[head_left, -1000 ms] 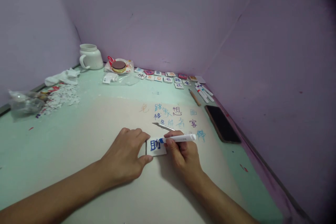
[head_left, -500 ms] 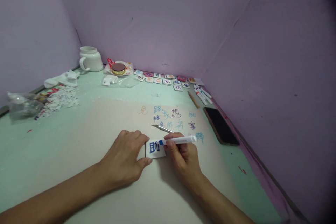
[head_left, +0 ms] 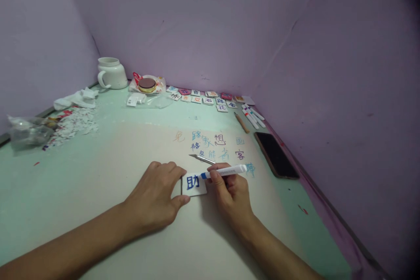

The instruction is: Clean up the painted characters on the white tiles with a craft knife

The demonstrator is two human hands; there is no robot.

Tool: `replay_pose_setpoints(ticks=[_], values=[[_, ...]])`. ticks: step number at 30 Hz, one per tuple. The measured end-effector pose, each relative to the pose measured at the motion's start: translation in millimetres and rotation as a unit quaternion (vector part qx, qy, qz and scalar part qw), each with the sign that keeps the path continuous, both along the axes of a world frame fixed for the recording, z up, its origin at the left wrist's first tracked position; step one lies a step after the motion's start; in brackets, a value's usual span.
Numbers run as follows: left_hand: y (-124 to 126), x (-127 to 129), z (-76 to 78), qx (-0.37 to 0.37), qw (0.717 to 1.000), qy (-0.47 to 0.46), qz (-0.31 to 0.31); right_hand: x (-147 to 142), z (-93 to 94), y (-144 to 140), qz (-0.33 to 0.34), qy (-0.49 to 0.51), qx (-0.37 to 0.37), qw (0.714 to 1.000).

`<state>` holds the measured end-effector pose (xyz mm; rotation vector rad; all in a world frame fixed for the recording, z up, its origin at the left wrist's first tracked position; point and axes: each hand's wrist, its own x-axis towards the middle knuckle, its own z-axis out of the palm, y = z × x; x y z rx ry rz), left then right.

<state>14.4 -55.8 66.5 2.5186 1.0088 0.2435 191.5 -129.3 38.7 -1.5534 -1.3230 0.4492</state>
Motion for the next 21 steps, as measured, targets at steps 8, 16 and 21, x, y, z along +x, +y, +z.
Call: replay_pose_setpoints(ticks=[8, 16, 21], values=[[-0.1, -0.1, 0.2, -0.002, 1.000, -0.005, -0.001, 0.7, -1.3, 1.3, 0.001, 0.022, 0.022, 1.000], [-0.3, -1.0, -1.4, 0.004, 1.000, -0.008, -0.001, 1.4, -1.0, 0.5, 0.000, 0.010, 0.017, 1.000], [-0.7, -0.7, -1.2, 0.003, 1.000, -0.008, 0.001, 1.8, 1.2, -0.2, 0.001, 0.000, 0.014, 1.000]])
